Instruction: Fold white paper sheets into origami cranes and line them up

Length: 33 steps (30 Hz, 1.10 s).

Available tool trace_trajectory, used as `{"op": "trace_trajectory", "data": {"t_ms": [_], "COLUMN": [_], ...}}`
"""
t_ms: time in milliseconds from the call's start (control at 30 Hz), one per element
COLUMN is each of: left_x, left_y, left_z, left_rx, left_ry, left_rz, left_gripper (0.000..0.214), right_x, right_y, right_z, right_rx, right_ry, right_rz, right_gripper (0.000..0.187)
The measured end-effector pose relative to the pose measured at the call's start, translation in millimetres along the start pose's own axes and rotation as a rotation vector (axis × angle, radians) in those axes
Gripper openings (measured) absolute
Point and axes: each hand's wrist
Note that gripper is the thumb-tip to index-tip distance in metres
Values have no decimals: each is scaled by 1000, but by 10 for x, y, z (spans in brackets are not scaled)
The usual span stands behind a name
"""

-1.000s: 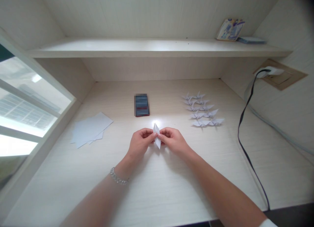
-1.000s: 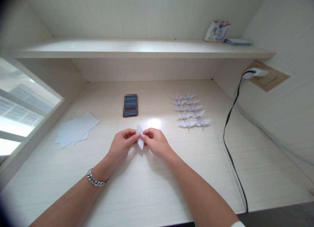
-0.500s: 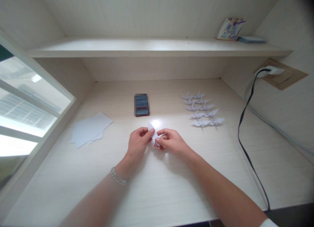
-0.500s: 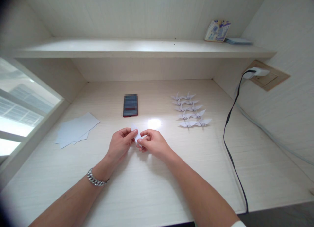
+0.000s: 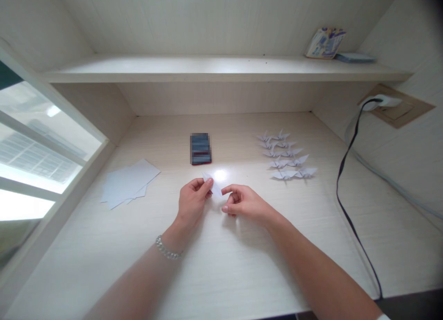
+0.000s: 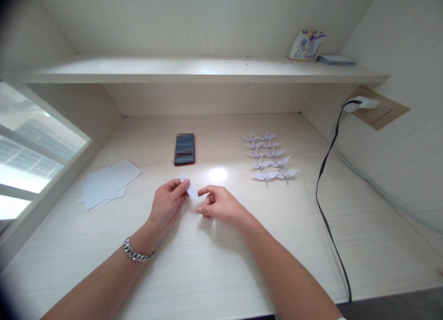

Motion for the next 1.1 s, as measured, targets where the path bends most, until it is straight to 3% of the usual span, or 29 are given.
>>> {"op": "trace_trajectory", "data": {"t_ms": [300,433,700,900,1100], "left_x": [32,4,14,8,-1], "left_y": [1,-12,28,40,53], "left_z": [52,39,24,42,87], "left_rx": [12,35,19,-11,3], "left_ry": [-104,-75,2,-16,-232], "left_rz": [-110,-169,-81,-92,-269], "left_gripper": [23,25,27,28,23], "right_x": [71,17,-85,-143,-168], "right_y": [-51,-72,-55,-47,-37], "right_z": [-39,4,12,-24,-59], "right_rx": [-96,-62,-54,-94,-222], "right_ry": [136,99,94,318,509], "right_rz": [55,143,127,-174,-396], "right_gripper": [26,22,21,25,32]}}
Point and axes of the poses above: each hand's wrist, its own z-axis away from the middle knuckle, its own x-axis out of the palm, y = z × x, and after that the axes turned 11 degrees about -y, right-handed
